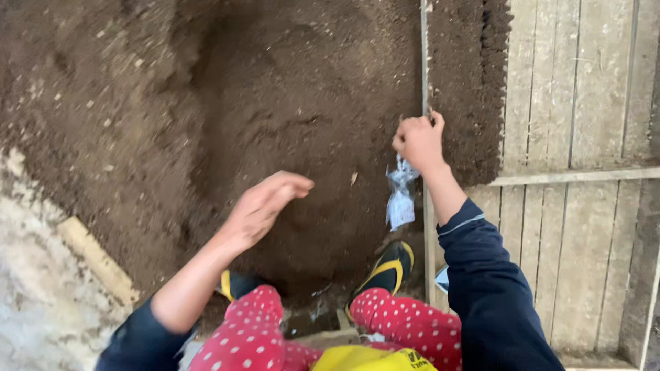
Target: The person manipulates soil by hand and handles small plastic bags next to wooden trays.
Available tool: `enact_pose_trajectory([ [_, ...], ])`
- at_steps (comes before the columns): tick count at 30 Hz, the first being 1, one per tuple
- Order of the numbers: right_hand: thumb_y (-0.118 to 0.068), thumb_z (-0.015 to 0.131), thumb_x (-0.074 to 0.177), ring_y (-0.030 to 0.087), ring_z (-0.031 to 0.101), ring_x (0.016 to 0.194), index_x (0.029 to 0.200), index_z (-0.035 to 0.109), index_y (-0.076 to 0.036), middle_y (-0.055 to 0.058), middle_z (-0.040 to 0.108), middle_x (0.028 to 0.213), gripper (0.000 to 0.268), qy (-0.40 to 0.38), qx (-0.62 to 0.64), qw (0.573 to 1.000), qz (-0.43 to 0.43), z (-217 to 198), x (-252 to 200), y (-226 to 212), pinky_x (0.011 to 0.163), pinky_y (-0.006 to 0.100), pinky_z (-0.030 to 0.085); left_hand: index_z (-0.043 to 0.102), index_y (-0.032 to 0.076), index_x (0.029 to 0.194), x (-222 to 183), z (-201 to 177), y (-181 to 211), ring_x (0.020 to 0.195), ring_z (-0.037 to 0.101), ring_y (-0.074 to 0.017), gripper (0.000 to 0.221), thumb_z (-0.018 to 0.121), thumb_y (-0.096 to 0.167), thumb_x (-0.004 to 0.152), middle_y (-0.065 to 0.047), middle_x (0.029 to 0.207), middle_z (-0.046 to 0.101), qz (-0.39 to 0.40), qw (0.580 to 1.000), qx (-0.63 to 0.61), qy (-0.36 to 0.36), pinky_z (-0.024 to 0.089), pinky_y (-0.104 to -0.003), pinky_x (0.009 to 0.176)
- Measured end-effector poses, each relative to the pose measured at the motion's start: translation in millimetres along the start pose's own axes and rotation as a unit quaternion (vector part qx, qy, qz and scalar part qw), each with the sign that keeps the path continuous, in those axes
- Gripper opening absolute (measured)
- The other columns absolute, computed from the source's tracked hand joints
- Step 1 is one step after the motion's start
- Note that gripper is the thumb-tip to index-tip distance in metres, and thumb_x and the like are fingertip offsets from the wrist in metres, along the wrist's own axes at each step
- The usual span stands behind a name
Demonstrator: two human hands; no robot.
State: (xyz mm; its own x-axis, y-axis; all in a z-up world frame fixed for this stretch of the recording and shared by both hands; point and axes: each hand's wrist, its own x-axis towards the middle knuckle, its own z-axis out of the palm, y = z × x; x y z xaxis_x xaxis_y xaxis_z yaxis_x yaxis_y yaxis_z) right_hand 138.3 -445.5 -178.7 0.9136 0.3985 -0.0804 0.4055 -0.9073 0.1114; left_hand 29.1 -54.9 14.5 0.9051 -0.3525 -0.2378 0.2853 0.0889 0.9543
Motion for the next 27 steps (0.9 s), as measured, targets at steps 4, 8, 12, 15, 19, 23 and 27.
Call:
enact_pose_trajectory([
  [4,-0.02,0.065,0.067,0.019,0.056,0.067,0.068,0.054,-0.02,-0.001,0.054,0.06,0.011,0.064,-0.133,0.989,0.006,28.3,-7.1,-3.3,0.079,0.048,0.036,0.06,0.0,0.109,-2.7,13.2,-16.3,0.09,0.06,-0.0342,0.031,0.042,0.022,0.097,-0.022,0.094,0.061,0.054,0.996,0.059,-0.032,0.045,-0.049,0.086],
  [8,-0.021,0.066,0.067,0.024,0.053,0.076,0.068,0.057,-0.015,0.004,0.055,0.072,0.01,0.037,-0.115,0.992,-0.021,21.8,-9.8,-19.0,0.076,0.044,0.033,0.059,0.002,0.109,-10.5,13.6,-10.5,0.091,0.061,-0.0353,0.028,0.047,0.022,0.096,-0.022,0.095,0.061,0.061,0.992,0.104,-0.042,0.047,-0.049,0.083],
  [12,-0.016,0.055,0.084,0.028,0.058,0.075,0.067,0.059,-0.01,0.005,0.059,0.078,0.019,-0.059,0.183,0.98,0.06,-65.2,-3.6,-54.1,0.082,0.045,0.042,0.059,0.005,0.113,-8.5,15.5,-15.1,0.097,0.06,-0.0364,0.029,0.045,0.025,0.096,-0.018,0.102,0.059,0.09,0.982,0.149,-0.075,0.047,-0.048,0.086],
  [15,-0.015,0.056,0.088,0.033,0.064,0.088,0.071,0.061,-0.004,0.011,0.068,0.096,0.021,-0.054,0.368,0.927,0.043,-144.8,1.6,-92.2,0.078,0.042,0.047,0.05,0.006,0.126,3.6,24.3,-18.7,0.115,0.049,-0.0378,0.038,0.054,0.024,0.093,-0.019,0.121,0.05,0.126,0.963,0.235,-0.048,0.042,-0.048,0.096],
  [19,-0.007,0.055,0.089,0.028,0.063,0.08,0.071,0.059,0.002,0.021,0.067,0.092,0.021,-0.086,0.519,0.85,0.013,-232.7,-4.0,-155.8,0.074,0.04,0.045,0.023,0.001,0.143,12.4,28.5,7.6,0.13,0.033,-0.0456,0.082,0.072,0.011,0.079,-0.028,0.137,0.033,0.089,0.964,0.249,-0.002,0.029,-0.055,0.108],
  [23,-0.012,0.054,0.093,0.012,0.048,0.069,0.071,0.053,-0.007,0.003,0.055,0.068,0.023,-0.096,0.571,0.815,0.005,-232.9,-13.3,-183.4,0.064,0.029,0.041,0.058,0.006,0.098,25.1,15.7,-21.9,0.084,0.064,-0.0272,0.032,0.074,0.022,0.075,-0.012,0.089,0.066,0.012,0.98,0.188,0.064,0.053,-0.038,0.071],
  [27,-0.007,0.065,0.084,0.013,0.06,0.076,0.113,0.054,-0.006,0.007,0.062,0.096,0.031,-0.032,0.688,0.709,0.152,-195.7,-19.5,-207.1,0.065,0.022,0.049,0.06,0.012,0.069,37.9,1.7,-62.3,0.051,0.056,-0.0182,0.025,0.068,0.03,0.084,-0.002,0.054,0.056,0.043,0.971,0.176,0.155,0.047,-0.029,0.049],
])
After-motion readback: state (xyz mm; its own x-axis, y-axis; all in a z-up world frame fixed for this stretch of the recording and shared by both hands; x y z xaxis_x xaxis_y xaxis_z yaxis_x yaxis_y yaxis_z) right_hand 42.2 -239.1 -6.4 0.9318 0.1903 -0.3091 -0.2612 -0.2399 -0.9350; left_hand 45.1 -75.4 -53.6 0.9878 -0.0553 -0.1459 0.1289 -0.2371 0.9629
